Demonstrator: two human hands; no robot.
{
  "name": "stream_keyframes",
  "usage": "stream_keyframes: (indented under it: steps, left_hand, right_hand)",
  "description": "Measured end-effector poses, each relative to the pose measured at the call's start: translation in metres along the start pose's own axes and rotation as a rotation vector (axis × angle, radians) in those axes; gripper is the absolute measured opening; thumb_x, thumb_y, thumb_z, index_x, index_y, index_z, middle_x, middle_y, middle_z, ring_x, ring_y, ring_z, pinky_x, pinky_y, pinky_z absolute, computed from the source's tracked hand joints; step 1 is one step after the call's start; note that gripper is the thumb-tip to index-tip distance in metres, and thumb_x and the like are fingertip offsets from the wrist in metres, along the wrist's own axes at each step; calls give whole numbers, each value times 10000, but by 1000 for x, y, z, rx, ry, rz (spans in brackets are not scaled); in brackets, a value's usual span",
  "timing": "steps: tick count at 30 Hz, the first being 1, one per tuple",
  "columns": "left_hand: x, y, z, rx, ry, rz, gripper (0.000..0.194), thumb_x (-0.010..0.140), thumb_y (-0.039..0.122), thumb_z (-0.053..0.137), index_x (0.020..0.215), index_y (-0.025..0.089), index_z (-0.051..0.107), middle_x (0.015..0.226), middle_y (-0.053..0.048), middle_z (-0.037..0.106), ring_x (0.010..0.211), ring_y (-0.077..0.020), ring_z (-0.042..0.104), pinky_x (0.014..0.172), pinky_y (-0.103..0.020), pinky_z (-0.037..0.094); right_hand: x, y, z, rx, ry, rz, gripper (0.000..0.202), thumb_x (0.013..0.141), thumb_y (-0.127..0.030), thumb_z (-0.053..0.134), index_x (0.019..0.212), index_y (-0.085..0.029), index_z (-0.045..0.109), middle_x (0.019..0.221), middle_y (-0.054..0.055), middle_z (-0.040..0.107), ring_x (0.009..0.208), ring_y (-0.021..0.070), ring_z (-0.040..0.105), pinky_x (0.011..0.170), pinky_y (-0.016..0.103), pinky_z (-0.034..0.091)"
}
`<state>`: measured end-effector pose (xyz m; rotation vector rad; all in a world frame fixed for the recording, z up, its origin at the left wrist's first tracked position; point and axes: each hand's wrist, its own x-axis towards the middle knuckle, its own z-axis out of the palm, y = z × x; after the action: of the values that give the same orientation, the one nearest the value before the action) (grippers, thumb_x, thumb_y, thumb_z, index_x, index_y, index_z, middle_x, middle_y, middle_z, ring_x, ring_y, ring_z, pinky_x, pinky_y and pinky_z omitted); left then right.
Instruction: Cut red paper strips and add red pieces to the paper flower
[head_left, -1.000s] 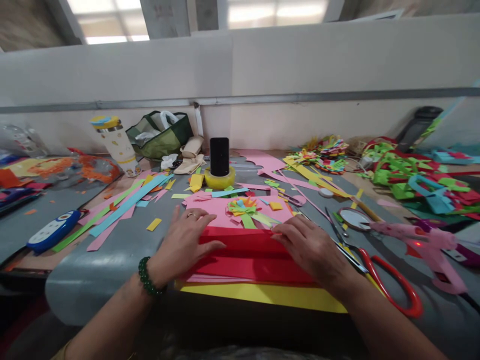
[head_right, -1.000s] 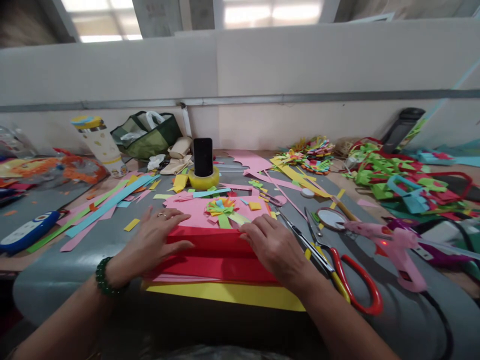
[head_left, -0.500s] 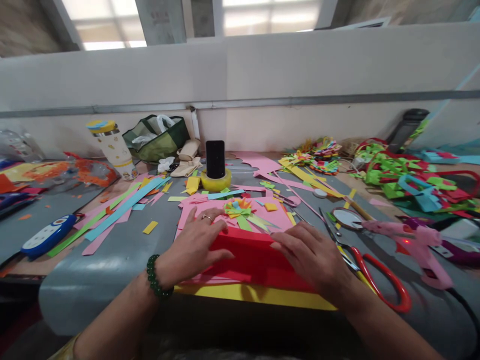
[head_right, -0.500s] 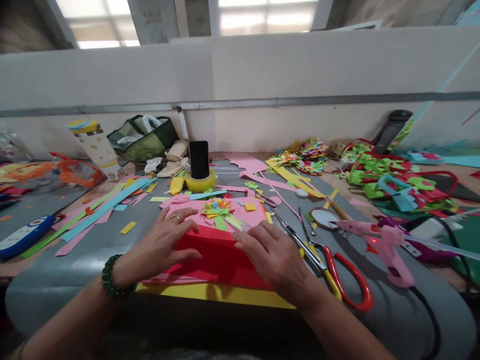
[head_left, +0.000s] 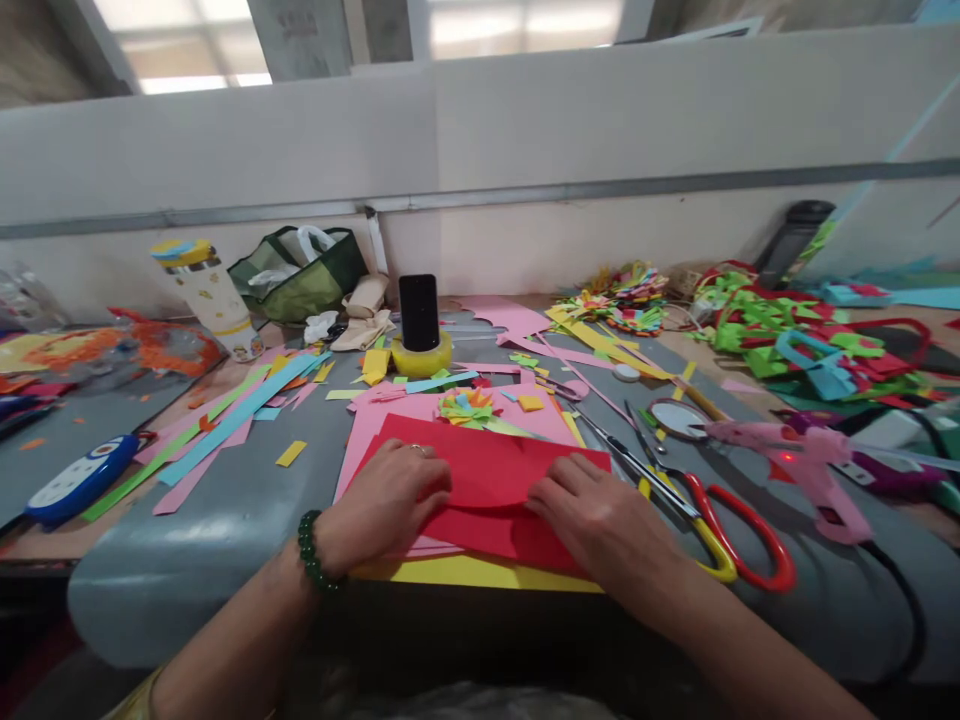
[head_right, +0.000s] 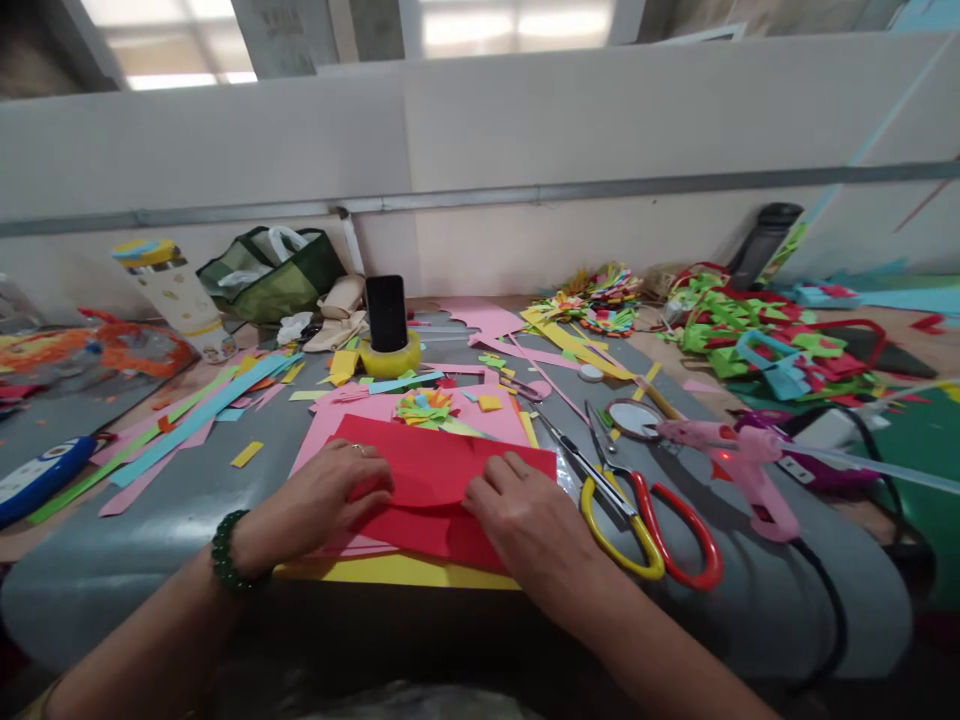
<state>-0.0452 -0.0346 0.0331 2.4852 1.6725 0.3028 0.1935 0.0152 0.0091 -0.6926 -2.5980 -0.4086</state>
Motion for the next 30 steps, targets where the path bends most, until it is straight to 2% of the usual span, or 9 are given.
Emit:
stream_keyframes:
  steps: [5, 8, 11, 14, 18, 21, 23, 27, 30]
  left_hand:
    - [-3, 3, -5, 13, 69, 51, 421, 813, 400, 652, 1180, 204, 586, 1208, -106, 598, 1090, -278, 538, 948, -432, 373]
    - [-9, 11, -9, 60, 59, 73, 187, 909, 272, 517, 1039, 219, 640, 1045, -68, 662, 972, -236, 584, 907, -408, 383]
    - [-16, 14, -7, 33, -28, 19, 236, 944, 245, 428, 862, 202, 645, 821, -41, 661, 770, -197, 595, 705, -318, 426]
    - [-18, 7, -3, -29, -63, -46, 257, 949, 298, 416, 839, 195, 624, 772, -33, 645, 710, -190, 584, 629, -296, 420]
    - [-4, -11, -3, -82, -32, -9, 250, 939, 292, 434, 796, 176, 604, 1070, -102, 629, 973, -223, 578, 841, -344, 438]
    - [13, -24, -5, -105, -41, 106, 215, 925, 266, 461, 775, 169, 581, 1258, -134, 543, 1201, -255, 468, 977, -377, 368]
    - [22, -31, -6, -118, -72, 136, 209, 917, 272, 475, 761, 175, 574, 1160, -116, 587, 1134, -247, 512, 936, -366, 394]
    - [31, -38, -2, -104, -69, 86, 199, 899, 299, 494, 762, 184, 583, 909, -66, 592, 825, -201, 562, 748, -322, 434]
    - [31, -41, 2, -115, -42, 55, 157, 871, 303, 537, 775, 187, 585, 891, -58, 559, 796, -196, 533, 714, -312, 417]
  right_hand:
    - [-4, -1, -8, 86, 3, -72, 195, 952, -135, 395, 930, -144, 589, 887, 78, 660, 816, 195, 601, 680, 298, 440]
    - [-10, -6, -15, 142, -21, -51, 236, 969, -148, 339, 923, -157, 570, 817, 62, 664, 725, 182, 615, 619, 288, 422]
    - [-19, -7, -14, 129, -50, 42, 270, 973, -169, 314, 853, -178, 555, 679, 25, 642, 566, 166, 597, 505, 280, 353]
    - [-21, -4, -8, 95, -114, 147, 245, 971, -245, 365, 850, -187, 571, 612, 6, 639, 514, 167, 599, 468, 274, 316]
    - [-4, 8, -3, 141, -309, 287, 199, 938, -267, 469, 835, -183, 617, 736, 42, 682, 627, 169, 628, 554, 259, 409]
    - [9, 16, 0, 169, -347, 275, 162, 915, -229, 512, 848, -162, 643, 956, 104, 667, 866, 202, 622, 741, 295, 464]
    - [14, 19, 2, 168, -337, 259, 157, 915, -224, 512, 878, -154, 648, 1005, 116, 653, 942, 219, 598, 802, 321, 462]
    - [15, 20, 5, 105, -345, 275, 170, 916, -234, 513, 836, -153, 639, 875, 90, 652, 850, 219, 594, 743, 324, 469]
    - [14, 19, 7, 59, -337, 281, 153, 908, -227, 530, 830, -151, 638, 862, 87, 641, 820, 213, 593, 716, 312, 461]
